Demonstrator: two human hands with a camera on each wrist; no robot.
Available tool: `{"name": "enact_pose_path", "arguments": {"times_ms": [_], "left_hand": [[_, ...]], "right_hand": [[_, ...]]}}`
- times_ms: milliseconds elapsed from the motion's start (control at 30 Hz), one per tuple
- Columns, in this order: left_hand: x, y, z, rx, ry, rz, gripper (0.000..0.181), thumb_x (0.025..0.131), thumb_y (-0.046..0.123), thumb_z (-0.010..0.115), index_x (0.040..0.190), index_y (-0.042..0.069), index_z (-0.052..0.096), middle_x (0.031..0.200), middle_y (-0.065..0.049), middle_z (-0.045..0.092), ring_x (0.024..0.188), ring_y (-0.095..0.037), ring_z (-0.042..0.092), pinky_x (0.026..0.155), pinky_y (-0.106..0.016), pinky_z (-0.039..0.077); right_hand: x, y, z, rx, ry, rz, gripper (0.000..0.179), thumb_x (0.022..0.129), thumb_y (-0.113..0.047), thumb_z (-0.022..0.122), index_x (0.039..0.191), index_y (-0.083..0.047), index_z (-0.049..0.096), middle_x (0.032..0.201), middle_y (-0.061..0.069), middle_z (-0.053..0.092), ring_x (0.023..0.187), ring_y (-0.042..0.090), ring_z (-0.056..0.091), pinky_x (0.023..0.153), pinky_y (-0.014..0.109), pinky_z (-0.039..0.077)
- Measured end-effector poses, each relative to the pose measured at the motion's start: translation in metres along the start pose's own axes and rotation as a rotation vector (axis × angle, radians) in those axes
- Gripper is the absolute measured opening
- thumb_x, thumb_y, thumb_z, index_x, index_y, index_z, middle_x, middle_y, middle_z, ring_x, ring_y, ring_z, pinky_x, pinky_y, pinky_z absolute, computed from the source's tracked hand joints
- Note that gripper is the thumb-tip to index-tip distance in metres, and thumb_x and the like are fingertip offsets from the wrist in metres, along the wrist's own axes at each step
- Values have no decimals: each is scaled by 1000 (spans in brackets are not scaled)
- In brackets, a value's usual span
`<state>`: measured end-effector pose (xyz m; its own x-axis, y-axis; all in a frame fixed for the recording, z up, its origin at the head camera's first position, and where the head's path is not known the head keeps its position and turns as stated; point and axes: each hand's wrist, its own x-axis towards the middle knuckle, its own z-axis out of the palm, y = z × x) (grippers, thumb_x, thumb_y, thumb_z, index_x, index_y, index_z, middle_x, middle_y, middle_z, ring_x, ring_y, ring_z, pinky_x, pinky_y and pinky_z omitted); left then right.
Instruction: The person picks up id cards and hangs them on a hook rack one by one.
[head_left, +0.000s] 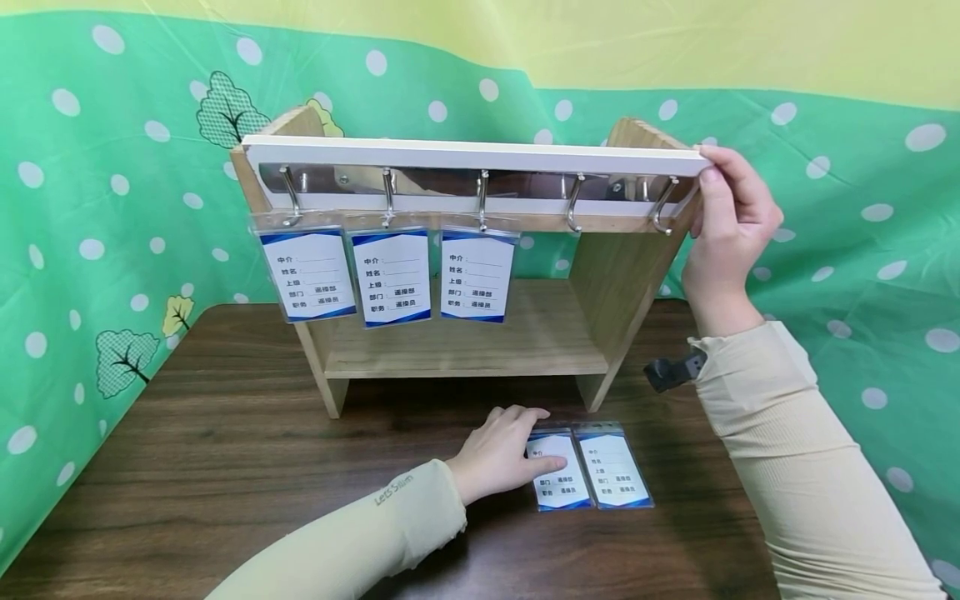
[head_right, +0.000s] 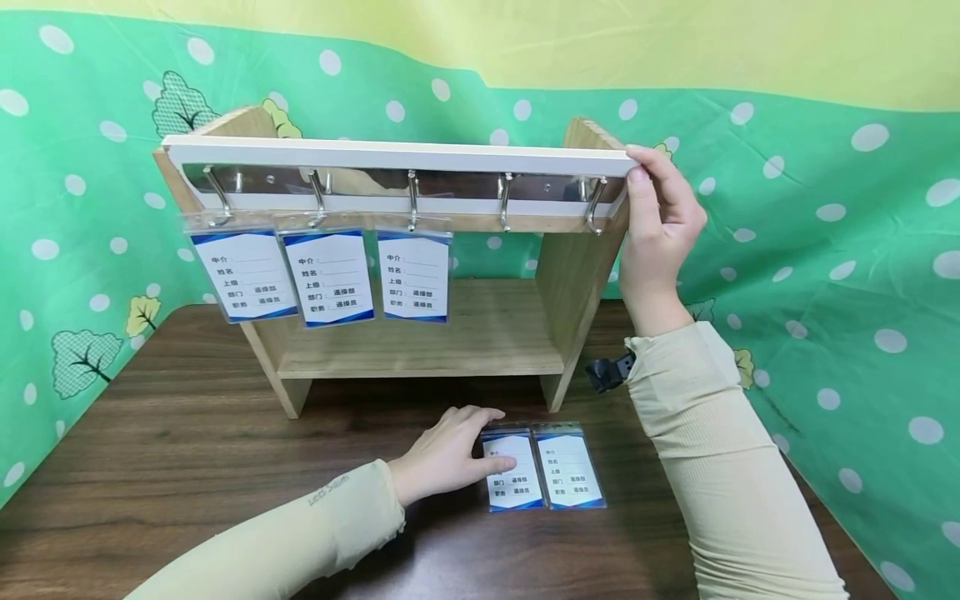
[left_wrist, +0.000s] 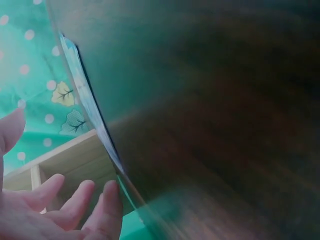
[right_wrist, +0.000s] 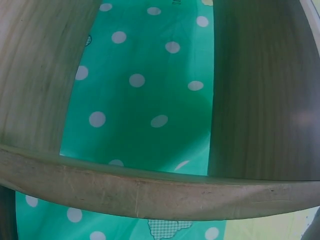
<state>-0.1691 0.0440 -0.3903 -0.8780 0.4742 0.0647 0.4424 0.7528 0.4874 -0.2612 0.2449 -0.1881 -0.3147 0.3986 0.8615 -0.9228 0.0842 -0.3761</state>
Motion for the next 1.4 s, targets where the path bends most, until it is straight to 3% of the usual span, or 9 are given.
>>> {"name": "enact_pose_path", "arguments": {"times_ms": [267,533,800,1000,1400], "left_hand": [[3,-1,3,-8,-43,-24,75,76,61,63,136,19,45,131,-3,50,102,-22,45,75,-37,49],[5,-3,8,-16,-95,-10,80,71,56,72,135,16,46,131,-4,52,97,-23,40,80,-34,44],[5,-1,14,46,-121,-16,81,67,52,77,135,19,47,135,-4,48,106,-30,39,75,-42,43],[5,-1,17,89,-124,-14,84,63,48,81,134,19,47,138,-7,44,111,-32,39,74,-43,42],[6,-2,15,63,-111,-40,84,58,41,86,130,16,50,129,-5,49,107,-28,39,75,-41,41]], "right_hand": [[1,-2,0,-19,-9,1,17,85,1,56,94,5,70,76,11,67,40,10,28,44,19,25],[1,-2,-2,-4,-2,-3,17,85,2,56,94,6,69,60,7,59,39,9,27,43,19,24],[0,-2,-2,-4,7,3,16,85,2,57,94,7,69,67,11,63,39,10,27,43,19,24],[0,-3,-1,-3,7,5,15,85,2,58,93,7,70,73,13,66,40,10,27,42,19,24],[0,-6,1,-54,-17,2,17,86,-2,57,95,4,70,82,15,68,40,9,28,43,18,24]]}}
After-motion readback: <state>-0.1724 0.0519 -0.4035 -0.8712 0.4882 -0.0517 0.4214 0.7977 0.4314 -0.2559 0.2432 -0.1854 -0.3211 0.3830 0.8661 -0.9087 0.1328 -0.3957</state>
